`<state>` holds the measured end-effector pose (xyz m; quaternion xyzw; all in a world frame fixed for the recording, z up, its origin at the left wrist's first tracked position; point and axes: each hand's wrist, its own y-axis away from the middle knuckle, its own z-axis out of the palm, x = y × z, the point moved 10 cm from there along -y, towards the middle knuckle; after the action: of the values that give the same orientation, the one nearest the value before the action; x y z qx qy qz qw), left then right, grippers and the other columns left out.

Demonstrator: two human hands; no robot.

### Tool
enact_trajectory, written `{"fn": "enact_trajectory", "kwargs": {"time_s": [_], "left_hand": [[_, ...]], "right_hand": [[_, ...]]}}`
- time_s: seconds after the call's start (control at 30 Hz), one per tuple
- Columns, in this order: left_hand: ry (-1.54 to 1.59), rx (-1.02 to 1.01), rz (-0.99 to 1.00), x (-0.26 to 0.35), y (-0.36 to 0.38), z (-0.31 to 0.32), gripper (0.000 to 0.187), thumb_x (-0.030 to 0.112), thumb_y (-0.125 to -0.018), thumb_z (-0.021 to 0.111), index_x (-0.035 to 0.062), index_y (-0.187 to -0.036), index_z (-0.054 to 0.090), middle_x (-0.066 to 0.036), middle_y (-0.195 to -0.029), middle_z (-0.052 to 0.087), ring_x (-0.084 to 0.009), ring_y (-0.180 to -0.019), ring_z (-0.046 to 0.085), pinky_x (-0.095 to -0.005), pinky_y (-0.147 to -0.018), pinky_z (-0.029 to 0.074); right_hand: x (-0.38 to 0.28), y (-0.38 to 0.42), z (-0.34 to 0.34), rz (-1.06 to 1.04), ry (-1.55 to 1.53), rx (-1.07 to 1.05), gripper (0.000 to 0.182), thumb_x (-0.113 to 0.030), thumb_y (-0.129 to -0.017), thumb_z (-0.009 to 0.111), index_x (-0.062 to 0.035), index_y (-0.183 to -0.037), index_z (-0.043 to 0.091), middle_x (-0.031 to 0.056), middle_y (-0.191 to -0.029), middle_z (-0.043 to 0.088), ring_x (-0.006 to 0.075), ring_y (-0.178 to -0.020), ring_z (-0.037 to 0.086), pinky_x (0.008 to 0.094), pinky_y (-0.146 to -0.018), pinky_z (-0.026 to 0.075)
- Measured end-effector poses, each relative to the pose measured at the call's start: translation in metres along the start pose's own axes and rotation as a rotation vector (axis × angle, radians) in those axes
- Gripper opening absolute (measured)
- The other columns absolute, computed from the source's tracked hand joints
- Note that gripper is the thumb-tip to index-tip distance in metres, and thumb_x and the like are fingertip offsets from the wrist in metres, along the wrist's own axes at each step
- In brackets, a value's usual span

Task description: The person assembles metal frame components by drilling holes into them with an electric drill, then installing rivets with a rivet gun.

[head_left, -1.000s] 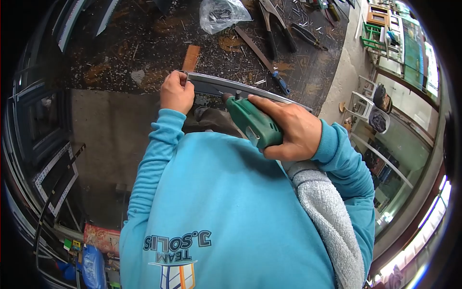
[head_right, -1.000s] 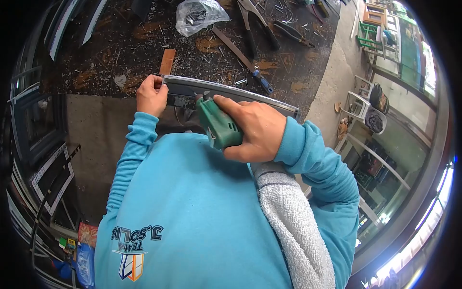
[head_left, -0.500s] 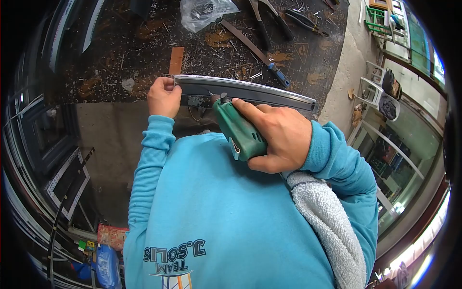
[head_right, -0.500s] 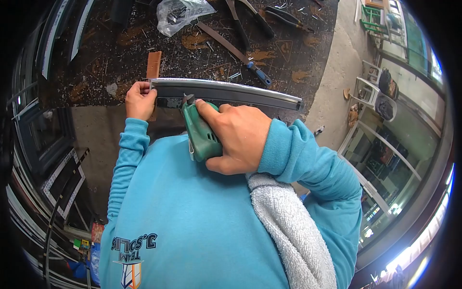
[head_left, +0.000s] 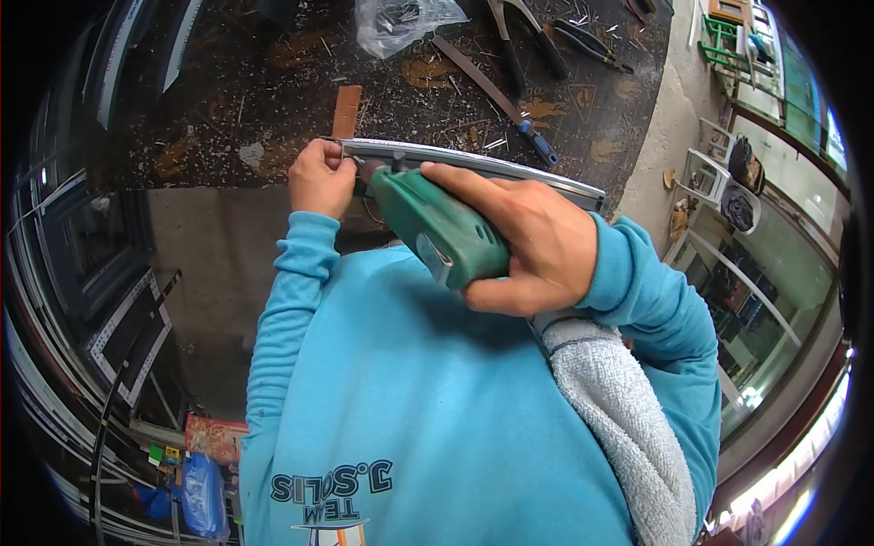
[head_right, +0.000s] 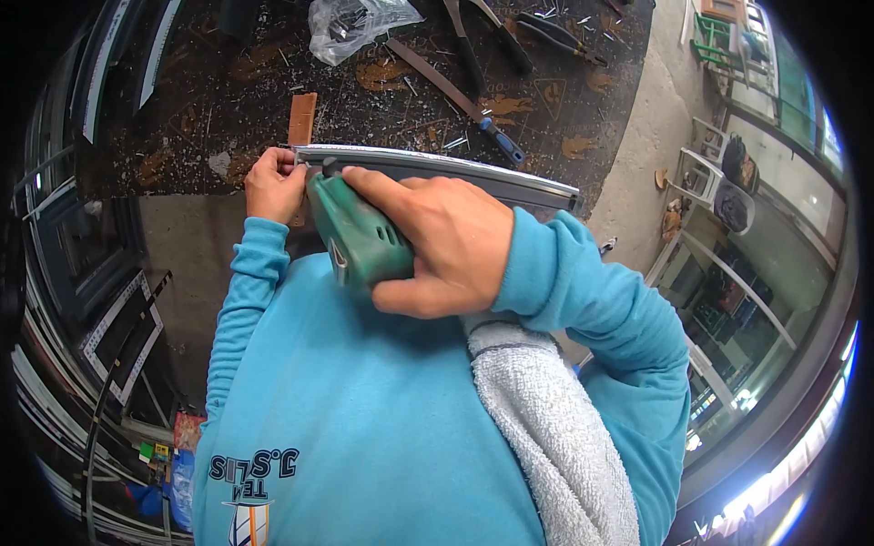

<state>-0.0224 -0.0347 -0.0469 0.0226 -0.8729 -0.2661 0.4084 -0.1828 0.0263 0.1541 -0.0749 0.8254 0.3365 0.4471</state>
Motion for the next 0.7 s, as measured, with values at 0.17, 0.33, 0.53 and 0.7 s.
{"fn": "enact_trajectory", "kwargs": {"time_s": [0.17,0.33,0.53,0.7], "left_hand": [[0.019,-0.002,-0.007,-0.006,-0.002,0.003,0.017,0.009,-0.073,0.067,0.0003,-0.087,0.065,-0.013,-0.079,0.069,-0.0236,-0.070,0.068,-0.0356,-0.068,0.055],[0.056,-0.001,0.009,-0.010,-0.002,0.006,0.016,0.008,-0.073,0.068,0.0006,-0.086,0.064,-0.012,-0.080,0.067,-0.0251,-0.071,0.067,-0.0364,-0.068,0.054],[0.074,0.014,0.026,-0.010,-0.002,0.007,0.015,0.007,-0.073,0.067,0.0007,-0.086,0.063,-0.012,-0.081,0.066,-0.0249,-0.070,0.066,-0.0361,-0.068,0.054],[0.095,0.026,0.026,-0.010,-0.003,0.006,0.013,0.006,-0.073,0.067,0.0009,-0.085,0.063,-0.011,-0.078,0.066,-0.0228,-0.066,0.065,-0.0352,-0.066,0.054]], "right_hand": [[0.000,-0.020,0.003,-0.017,0.009,-0.009,0.087,-0.024,-0.065,0.068,0.0122,-0.137,0.035,0.0296,-0.100,0.062,0.0395,-0.084,0.066,0.0412,-0.078,0.054],[-0.003,-0.024,0.006,0.018,0.110,-0.049,0.088,-0.023,-0.065,0.068,0.0112,-0.139,0.034,0.0305,-0.108,0.062,0.0397,-0.089,0.067,0.0410,-0.081,0.054],[-0.004,-0.028,0.006,0.055,-0.013,-0.041,0.088,-0.022,-0.064,0.069,0.0116,-0.138,0.035,0.0296,-0.102,0.064,0.0382,-0.083,0.068,0.0402,-0.077,0.056],[0.004,-0.025,0.006,0.037,-0.114,0.005,0.088,-0.021,-0.065,0.070,0.0112,-0.139,0.034,0.0273,-0.097,0.066,0.0354,-0.081,0.070,0.0394,-0.075,0.057]]}}
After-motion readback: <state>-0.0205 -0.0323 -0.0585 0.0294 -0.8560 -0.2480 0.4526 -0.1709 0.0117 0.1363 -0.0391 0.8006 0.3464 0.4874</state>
